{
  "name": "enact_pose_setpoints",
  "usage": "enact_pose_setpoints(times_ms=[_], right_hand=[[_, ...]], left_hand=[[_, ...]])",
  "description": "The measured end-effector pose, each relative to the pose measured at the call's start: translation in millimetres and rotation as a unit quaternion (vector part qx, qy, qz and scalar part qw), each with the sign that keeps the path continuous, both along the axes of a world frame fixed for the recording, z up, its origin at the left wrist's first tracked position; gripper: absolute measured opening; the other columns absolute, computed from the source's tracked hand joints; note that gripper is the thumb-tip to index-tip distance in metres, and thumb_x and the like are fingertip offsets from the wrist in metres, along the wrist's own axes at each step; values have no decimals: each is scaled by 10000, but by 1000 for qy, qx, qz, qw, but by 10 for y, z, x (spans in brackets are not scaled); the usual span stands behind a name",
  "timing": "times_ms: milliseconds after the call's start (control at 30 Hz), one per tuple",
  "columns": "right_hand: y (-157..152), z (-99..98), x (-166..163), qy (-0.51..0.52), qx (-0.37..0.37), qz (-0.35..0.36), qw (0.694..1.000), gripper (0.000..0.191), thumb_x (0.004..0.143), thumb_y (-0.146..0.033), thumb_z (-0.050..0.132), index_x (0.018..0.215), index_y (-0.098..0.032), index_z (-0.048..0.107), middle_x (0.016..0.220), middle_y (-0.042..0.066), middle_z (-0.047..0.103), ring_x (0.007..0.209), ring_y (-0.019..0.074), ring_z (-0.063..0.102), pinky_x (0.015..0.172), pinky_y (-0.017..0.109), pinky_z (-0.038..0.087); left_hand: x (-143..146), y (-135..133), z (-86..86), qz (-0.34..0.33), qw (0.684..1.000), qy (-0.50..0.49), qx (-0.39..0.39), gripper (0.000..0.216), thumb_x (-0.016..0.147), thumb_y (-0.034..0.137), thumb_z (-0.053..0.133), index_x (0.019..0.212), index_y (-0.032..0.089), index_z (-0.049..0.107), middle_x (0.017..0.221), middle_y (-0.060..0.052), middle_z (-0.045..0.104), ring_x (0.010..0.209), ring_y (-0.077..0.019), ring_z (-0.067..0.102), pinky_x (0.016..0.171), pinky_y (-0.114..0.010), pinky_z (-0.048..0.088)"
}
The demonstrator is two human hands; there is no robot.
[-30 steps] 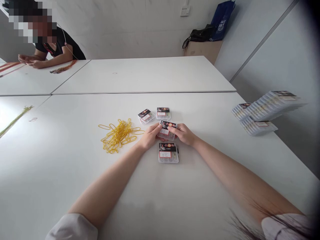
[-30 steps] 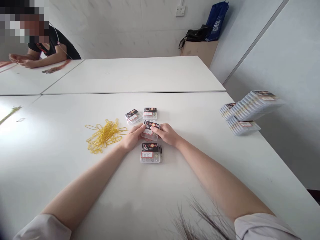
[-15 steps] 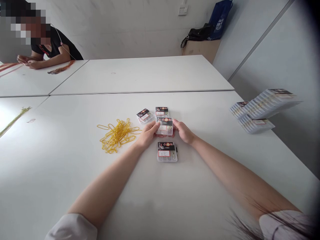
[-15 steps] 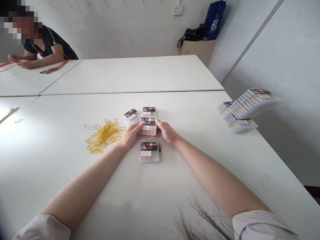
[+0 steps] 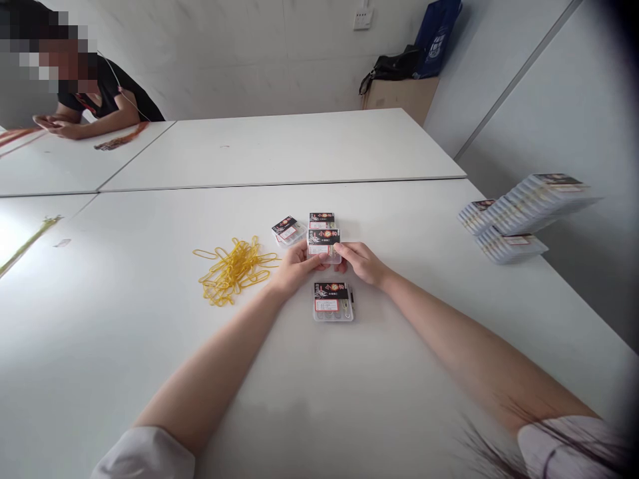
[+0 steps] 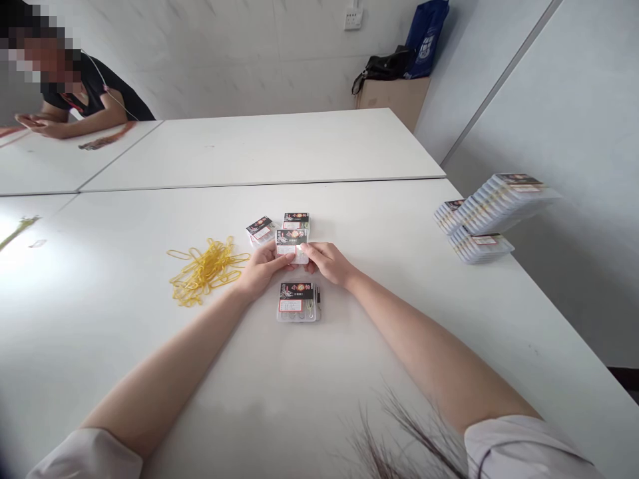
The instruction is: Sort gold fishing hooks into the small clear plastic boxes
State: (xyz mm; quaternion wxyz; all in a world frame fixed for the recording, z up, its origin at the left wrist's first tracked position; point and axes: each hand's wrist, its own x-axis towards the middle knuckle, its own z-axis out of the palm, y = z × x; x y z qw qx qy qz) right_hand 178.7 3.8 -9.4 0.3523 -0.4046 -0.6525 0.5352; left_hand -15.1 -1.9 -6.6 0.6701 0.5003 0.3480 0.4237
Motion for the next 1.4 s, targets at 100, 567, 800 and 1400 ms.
enact_pose_setpoints(times_ms=[100,567,800,1400], right_hand=[[-6,13,-5,-8,-6,-1,1000,593,916,-720,479,727,-171,602,660,29,586,650,163,568,674,306,478],[-14,38,-19,-11,-7,-6,1000,601,883,-747,512,705,-178,589,639,32,582,635,159,570,648,293,489],[-15,41,-16,-13,-2,2,1000,589,893,-737,504,721,-181,591,658,36,596,647,162,575,653,295,493],[-8,21,-16,-14,-3,-5,1000,602,875,-750,521,705,-177,597,640,36,589,639,164,574,648,296,485]], left_hand=[[5,-14,41,10,1000,-2,-25,367,765,410,803,1000,157,678,914,-47,741,842,-159,664,777,-275,501],[-5,-17,50,7,999,-16,-42,345,729,366,802,966,152,671,896,-50,750,840,-177,674,785,-296,498],[-6,-12,40,14,999,-12,-43,341,706,323,817,966,155,675,924,-46,743,828,-167,663,801,-309,502],[5,-13,43,15,999,-14,-47,339,701,312,806,961,152,658,906,-41,730,821,-155,658,767,-285,504]])
